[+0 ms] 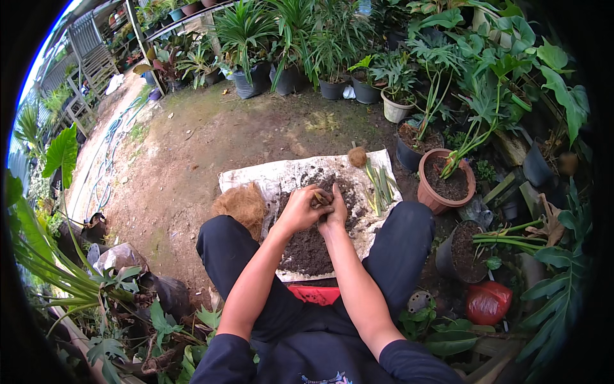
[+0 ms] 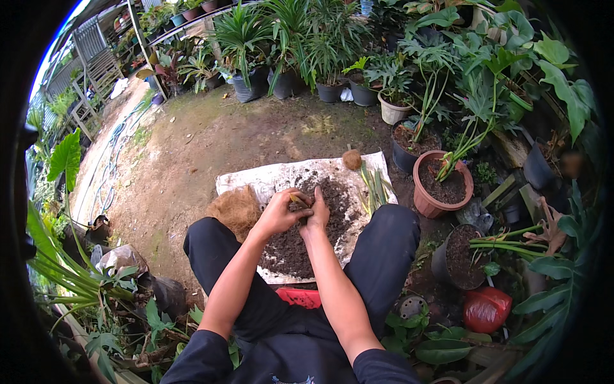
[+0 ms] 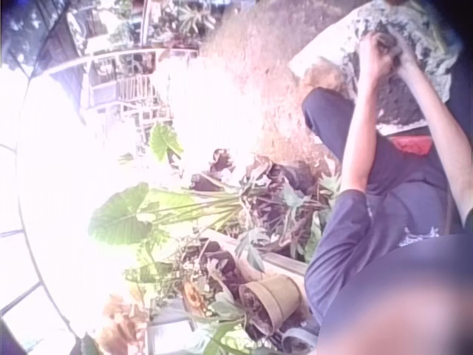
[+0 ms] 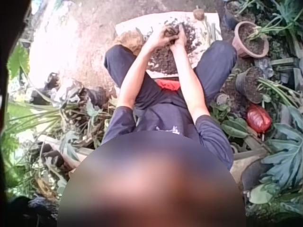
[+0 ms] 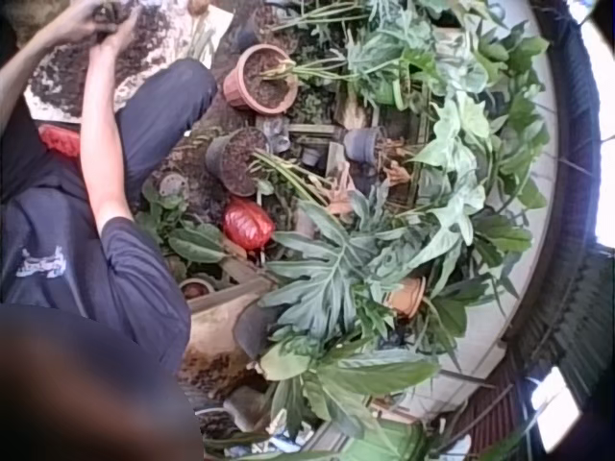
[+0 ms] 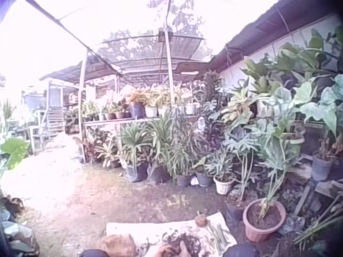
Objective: The person sits on the ground and prepares plant cuttings by wrapping their bases in soil and then encasing them in coconut coir. The person handles multiple cuttings one at a time, forming soil balls and wrapping them with coir fibers.
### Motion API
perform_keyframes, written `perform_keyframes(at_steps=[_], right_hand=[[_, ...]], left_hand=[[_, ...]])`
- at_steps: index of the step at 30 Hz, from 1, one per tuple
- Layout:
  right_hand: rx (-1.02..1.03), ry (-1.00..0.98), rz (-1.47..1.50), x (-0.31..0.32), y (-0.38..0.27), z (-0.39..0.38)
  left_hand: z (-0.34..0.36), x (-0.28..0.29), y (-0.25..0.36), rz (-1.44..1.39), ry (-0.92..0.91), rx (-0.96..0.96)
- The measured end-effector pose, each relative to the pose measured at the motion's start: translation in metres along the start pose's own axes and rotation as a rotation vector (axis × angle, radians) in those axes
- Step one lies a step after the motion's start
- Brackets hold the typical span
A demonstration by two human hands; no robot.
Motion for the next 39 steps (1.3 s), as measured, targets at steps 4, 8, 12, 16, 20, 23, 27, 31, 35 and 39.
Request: perform_keyframes(at_steps=[4, 8, 12, 16, 20, 23, 27, 31, 35, 39], right_hand=[[0.01, 0.009, -0.018, 0.007, 0.005, 0.007], [-0.024, -0.057, -0.151, 0.002, -0.002, 0.0], [-0.145, -0.195, -0.267, -0.012, -0.016, -0.016], [-0.194, -0.242, -0.368, -0.019, -0.025, -0.025], [-0.144, -0.112, -0.545, -0.015, -0.023, -0.017], [-0.023, -0.053, -0.666, -0.01, -0.017, -0.014], [-0.036, -0.153, -0.449, -0.008, -0.009, -0.02], [-0.025, -0.392, -0.496, -0.016, -0.004, -0.028], [0.027, -0.515, -0.688, -0.017, -0.001, -0.028], [0.224, -0.516, -0.855, -0.013, 0.008, -0.022]], left_hand=[[-0.002, 0.004, 0.003, -0.049, -0.031, -0.011], [-0.003, 0.008, 0.004, -0.021, 0.028, -0.062], [0.001, 0.018, -0.002, -0.108, 0.18, 0.119], [0.004, 0.025, -0.008, -0.156, 0.28, 0.299], [0.005, 0.028, -0.008, -0.193, 0.357, 0.269], [0.006, 0.032, -0.008, -0.178, 0.409, 0.362], [0.008, 0.038, -0.012, -0.172, 0.501, 0.434], [0.009, 0.044, -0.021, -0.184, 0.633, 0.432], [0.011, 0.048, -0.034, -0.253, 0.7, 0.424], [0.013, 0.045, -0.047, -0.269, 0.711, 0.45]])
Point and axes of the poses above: each hand's wrist, its own z-axis towards the middle knuckle, its own x-axis out of the back of the hand, y = z × x, the point moved 1 cm from there along z, towards the middle knuckle, and after that the axes turned 9 degrees about x, right-handed, at the moved point
